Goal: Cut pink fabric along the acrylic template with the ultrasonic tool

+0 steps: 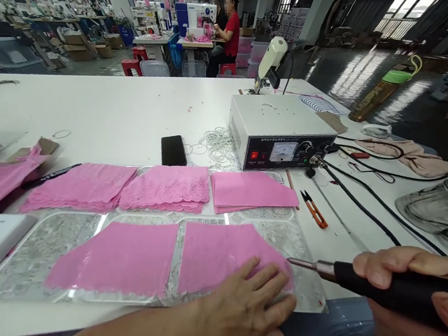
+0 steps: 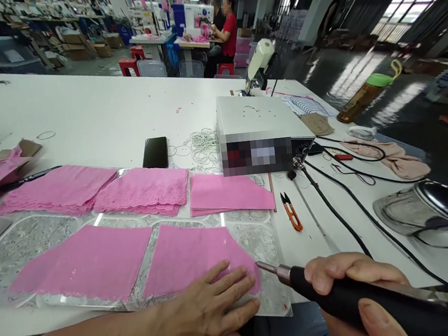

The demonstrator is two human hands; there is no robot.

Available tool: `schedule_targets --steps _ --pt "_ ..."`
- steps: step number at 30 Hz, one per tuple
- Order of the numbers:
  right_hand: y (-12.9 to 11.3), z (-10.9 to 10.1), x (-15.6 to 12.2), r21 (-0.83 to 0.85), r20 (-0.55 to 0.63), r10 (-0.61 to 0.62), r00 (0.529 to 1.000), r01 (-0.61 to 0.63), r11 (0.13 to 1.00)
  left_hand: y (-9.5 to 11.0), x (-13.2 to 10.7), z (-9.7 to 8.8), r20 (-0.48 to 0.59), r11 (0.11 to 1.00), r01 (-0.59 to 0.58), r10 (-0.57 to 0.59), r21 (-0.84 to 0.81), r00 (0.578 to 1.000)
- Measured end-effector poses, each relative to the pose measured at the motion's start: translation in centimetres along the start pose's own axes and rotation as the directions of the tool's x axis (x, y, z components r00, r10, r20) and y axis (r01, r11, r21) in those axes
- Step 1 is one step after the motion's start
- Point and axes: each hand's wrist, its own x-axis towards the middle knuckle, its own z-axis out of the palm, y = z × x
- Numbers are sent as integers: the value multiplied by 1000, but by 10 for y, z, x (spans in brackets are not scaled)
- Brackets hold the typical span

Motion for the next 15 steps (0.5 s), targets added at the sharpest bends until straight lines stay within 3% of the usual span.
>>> schedule_targets --steps 7,15 --pt "11 28 17 2 38 -62 997 62 998 0 0 3 -27 999 29 -28 46 999" --pt "7 26 18 -38 31 -64 997 65 997 0 1 4 -32 999 30 -28 33 999"
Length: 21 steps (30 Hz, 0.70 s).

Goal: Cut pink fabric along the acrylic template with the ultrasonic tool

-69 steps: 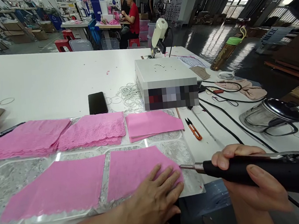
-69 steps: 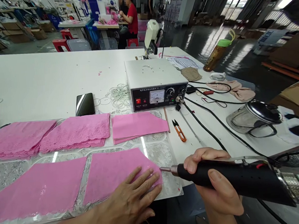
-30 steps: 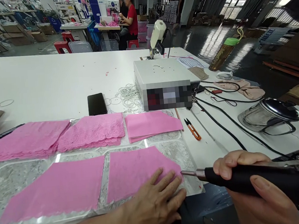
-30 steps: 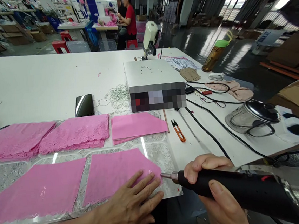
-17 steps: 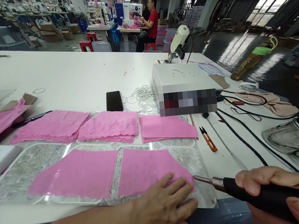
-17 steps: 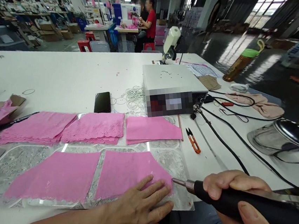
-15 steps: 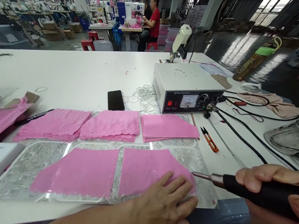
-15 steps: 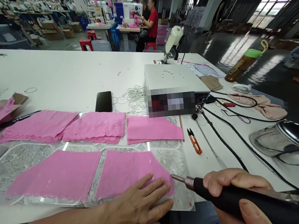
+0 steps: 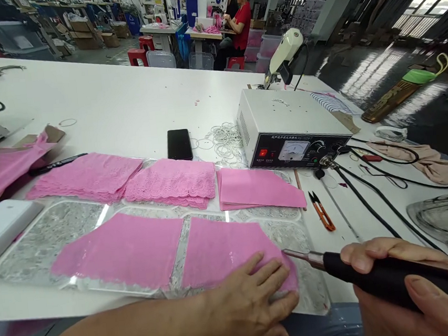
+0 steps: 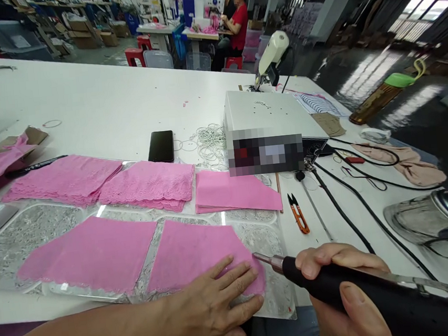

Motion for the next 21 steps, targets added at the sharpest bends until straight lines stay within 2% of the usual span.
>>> schedule_targets --steps 6,21 --pt "1 1 1 2 -12 -10 1000 10 1000 0 0 1 -1 1000 2 -2 0 1000" --pt "4 2 2 10 74 -12 997 11 1000 1 -1 0 -9 1000 -1 1 19 1000"
